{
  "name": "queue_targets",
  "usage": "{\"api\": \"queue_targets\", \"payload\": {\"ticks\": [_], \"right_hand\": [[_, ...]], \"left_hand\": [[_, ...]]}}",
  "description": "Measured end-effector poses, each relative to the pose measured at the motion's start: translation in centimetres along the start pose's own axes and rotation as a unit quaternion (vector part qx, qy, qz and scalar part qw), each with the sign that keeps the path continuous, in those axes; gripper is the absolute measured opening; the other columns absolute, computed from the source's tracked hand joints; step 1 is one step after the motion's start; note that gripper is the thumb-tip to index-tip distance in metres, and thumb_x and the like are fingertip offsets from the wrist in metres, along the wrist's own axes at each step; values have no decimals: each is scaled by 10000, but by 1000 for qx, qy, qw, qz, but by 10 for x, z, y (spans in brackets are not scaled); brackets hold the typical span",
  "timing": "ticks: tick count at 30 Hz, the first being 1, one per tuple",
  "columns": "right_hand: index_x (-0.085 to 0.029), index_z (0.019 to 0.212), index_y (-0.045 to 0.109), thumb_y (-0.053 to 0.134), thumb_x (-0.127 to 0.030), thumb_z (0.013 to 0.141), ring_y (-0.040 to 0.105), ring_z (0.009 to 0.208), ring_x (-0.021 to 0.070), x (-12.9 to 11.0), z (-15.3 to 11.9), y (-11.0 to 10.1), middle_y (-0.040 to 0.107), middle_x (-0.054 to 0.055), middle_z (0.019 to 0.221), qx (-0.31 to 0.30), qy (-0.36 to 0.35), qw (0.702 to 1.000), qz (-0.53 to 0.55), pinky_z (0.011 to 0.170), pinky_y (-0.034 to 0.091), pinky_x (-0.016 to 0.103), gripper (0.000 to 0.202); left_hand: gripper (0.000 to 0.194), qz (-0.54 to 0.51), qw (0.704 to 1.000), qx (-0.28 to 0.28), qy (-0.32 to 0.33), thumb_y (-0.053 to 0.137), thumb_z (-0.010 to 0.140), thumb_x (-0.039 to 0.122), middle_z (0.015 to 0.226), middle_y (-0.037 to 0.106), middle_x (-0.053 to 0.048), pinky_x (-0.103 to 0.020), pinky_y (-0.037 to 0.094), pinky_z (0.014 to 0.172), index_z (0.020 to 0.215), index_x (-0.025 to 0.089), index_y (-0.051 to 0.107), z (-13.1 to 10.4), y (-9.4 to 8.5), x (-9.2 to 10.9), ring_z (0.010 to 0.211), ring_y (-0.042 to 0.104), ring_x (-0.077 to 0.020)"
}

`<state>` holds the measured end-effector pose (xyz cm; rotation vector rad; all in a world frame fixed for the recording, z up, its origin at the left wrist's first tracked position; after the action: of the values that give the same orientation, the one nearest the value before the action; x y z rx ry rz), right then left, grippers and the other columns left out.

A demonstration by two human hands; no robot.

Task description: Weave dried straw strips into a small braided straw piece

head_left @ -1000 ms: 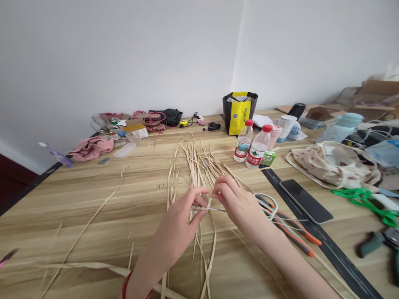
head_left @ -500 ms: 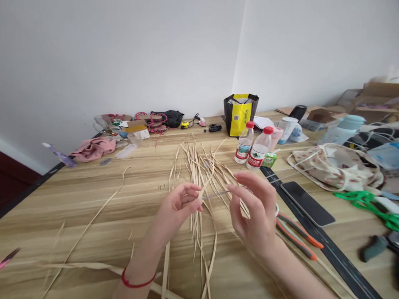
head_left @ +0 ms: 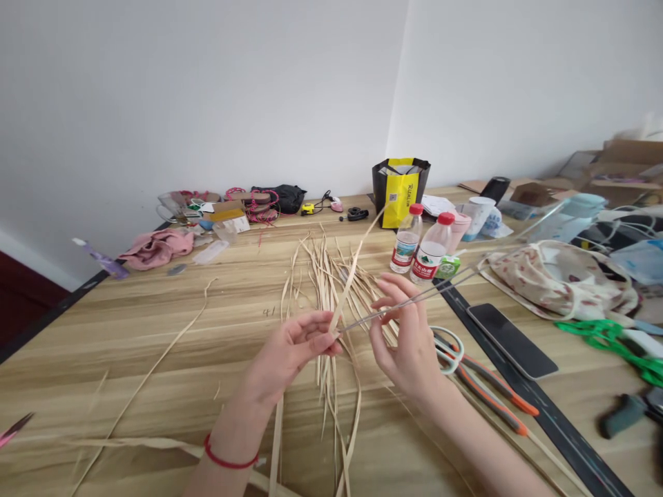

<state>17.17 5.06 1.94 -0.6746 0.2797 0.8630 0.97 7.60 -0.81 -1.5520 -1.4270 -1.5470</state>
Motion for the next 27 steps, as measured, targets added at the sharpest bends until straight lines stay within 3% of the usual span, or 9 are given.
{"api": "queue_targets", "payload": {"ticks": [3, 5, 7, 9, 12, 15, 20, 24, 27], "right_hand": [[-277, 1458, 194, 442, -48, 862, 595, 1070, 238, 0, 4, 3, 275, 145, 1488, -43, -34, 998, 0, 863, 541, 429, 685], [-299, 1469, 179, 407, -36, 878, 547, 1173, 243, 1, 6, 6, 219, 118, 1529, -84, -60, 995, -2, 921, 517, 429, 686], [-297, 1459, 224, 383, -29, 893, 484, 1257, 236, 2, 7, 9, 235, 103, 1533, -126, -79, 989, 0, 978, 480, 423, 646], [-277, 1421, 314, 382, -49, 913, 471, 1272, 225, 5, 7, 11, 366, 104, 1474, -157, -87, 984, -3, 997, 462, 418, 561], [-222, 1286, 478, 416, -119, 939, 589, 1124, 222, 11, 6, 12, 610, 110, 1226, -161, -77, 984, -18, 917, 508, 394, 368], [-196, 1153, 564, 434, -173, 948, 670, 931, 217, 16, 3, 13, 692, 105, 1044, -169, -47, 984, -38, 780, 543, 340, 244], [-194, 1020, 621, 468, -216, 946, 672, 789, 172, 9, 2, 17, 701, 67, 909, -214, 4, 977, 24, 691, 511, 269, 171], [-173, 843, 631, 458, -196, 945, 615, 744, 150, -1, 2, 20, 642, 52, 829, -241, 30, 966, 89, 688, 477, 265, 202], [-170, 764, 614, 491, -229, 930, 566, 657, 133, 1, -1, 26, 618, 23, 727, -250, 89, 952, 153, 608, 437, 246, 215]], "left_hand": [[332, 8, 999, -40, -17, 827, 635, 330, 708, 670, 12, -204, 454, 667, 895, 151, 725, 0, 5, -3, 630, 601, -78], [268, 10, 998, -58, -23, 795, 684, 319, 663, 665, 12, -208, 446, 674, 885, 155, 729, -1, 7, -5, 635, 594, -84], [231, 13, 997, -72, -28, 782, 701, 306, 643, 666, 9, -213, 441, 673, 870, 158, 729, -1, 9, -7, 631, 587, -89], [214, 16, 996, -81, -37, 775, 711, 297, 630, 666, 4, -219, 439, 672, 867, 157, 731, -1, 10, -9, 625, 581, -93], [201, 4, 995, -86, -47, 778, 710, 285, 625, 661, 4, -216, 439, 659, 865, 163, 741, -2, 10, -11, 617, 575, -92], [212, -46, 996, -70, -40, 809, 671, 271, 661, 659, 6, -203, 455, 658, 848, 166, 755, 0, 7, -10, 621, 576, -82], [285, -122, 992, -20, -26, 835, 639, 254, 764, 695, -8, -196, 496, 734, 901, 173, 758, 2, 0, -8, 683, 612, -82], [326, -94, 996, -6, 0, 785, 713, 241, 801, 717, -17, -193, 500, 778, 1030, 187, 728, 1, 0, -4, 762, 635, -96], [301, -72, 997, -15, 21, 739, 764, 228, 808, 727, -28, -217, 499, 803, 1062, 193, 717, 0, 2, -2, 782, 645, -111]]}}
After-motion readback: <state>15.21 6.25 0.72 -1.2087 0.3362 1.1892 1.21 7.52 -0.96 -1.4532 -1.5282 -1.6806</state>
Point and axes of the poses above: each hand's wrist, its own z-axis towards the middle knuckle, its own y-axis out of the palm, x = y × z, the point moved 6 cm from there along z, towards the middle knuckle
